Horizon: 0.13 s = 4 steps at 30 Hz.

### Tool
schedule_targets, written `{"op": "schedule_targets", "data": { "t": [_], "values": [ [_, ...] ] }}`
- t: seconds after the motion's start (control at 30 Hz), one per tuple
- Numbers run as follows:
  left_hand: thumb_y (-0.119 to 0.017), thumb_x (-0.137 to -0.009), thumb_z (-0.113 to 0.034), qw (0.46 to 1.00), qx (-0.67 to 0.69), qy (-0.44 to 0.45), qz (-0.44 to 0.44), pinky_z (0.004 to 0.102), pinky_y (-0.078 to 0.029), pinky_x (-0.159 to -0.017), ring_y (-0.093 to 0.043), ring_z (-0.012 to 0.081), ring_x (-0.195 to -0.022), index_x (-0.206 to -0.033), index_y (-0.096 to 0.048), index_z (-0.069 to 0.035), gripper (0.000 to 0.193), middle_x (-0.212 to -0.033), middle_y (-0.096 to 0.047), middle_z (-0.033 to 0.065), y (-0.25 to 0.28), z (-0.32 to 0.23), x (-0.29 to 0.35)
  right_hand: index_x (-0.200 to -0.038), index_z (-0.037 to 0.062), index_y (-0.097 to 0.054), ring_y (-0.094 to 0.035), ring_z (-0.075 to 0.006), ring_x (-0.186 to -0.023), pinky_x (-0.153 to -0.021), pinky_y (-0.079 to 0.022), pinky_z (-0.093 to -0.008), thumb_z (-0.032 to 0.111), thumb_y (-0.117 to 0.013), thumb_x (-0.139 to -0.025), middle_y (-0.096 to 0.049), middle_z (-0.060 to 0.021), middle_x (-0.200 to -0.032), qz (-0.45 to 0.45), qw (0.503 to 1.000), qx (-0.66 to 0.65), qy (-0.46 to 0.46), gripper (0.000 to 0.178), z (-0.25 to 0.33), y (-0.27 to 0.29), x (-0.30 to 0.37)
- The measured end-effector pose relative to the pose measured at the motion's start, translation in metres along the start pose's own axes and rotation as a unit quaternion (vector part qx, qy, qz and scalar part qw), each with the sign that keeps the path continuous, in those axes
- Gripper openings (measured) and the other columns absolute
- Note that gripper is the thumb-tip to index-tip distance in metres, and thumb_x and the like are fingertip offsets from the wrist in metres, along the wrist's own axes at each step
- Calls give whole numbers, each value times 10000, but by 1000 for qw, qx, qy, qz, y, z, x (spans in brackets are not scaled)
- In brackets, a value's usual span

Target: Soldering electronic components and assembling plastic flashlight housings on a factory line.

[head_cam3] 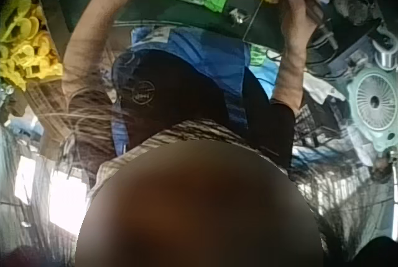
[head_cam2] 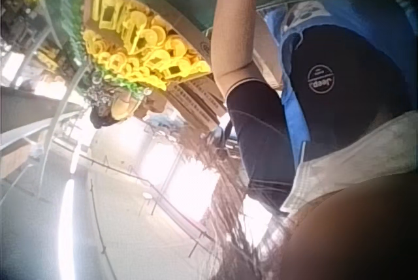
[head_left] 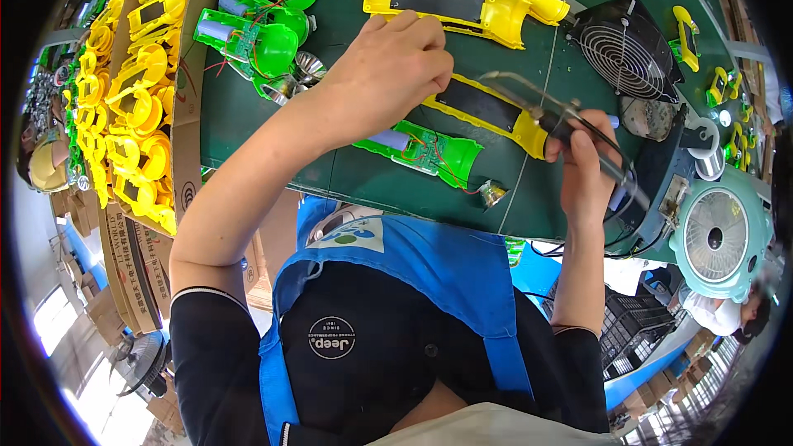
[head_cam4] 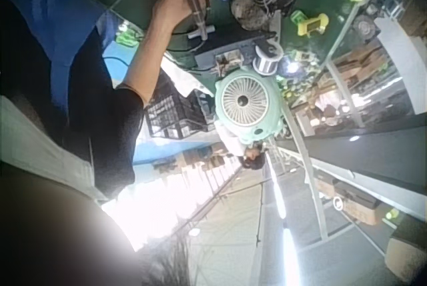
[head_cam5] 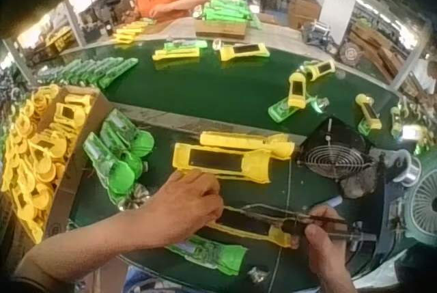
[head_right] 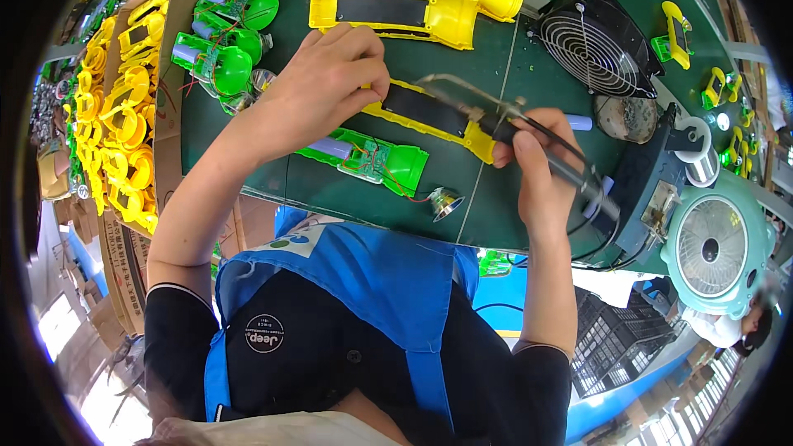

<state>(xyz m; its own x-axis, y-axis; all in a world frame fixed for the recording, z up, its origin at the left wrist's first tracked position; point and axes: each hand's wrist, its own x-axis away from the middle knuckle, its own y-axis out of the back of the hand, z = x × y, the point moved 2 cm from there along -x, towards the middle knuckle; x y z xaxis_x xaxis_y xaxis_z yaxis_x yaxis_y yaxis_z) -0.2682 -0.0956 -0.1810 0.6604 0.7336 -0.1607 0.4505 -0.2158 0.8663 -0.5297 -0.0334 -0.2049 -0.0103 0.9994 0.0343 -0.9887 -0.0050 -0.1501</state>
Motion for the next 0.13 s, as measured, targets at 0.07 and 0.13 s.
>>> {"op": "schedule_targets", "data": {
  "t": [0.07, 0.13],
  "values": [
    [-646, -799, -97, 999, -43, -14, 17, 371, -375, -849, -512, 223, -941, -808, -591, -74, 60, -914, -507, 47, -2, 1, -5, -991, -9, -542, -597, -152, -621, -614, -503, -266, 164, -631, -876, -639, -132, -749, 30, 996, -2, -84, 226, -2, -1, -7],
    [-640, -801, -102, 994, -92, -24, 63, 371, -368, -864, -514, 220, -947, -800, -603, -104, 37, -953, -520, 51, -4, 3, -7, -1006, -4, -543, -617, -159, -645, -617, -514, -258, 179, -647, -869, -642, -131, -758, 42, 991, 29, -123, 251, -6, -4, -11]
  ]
}}
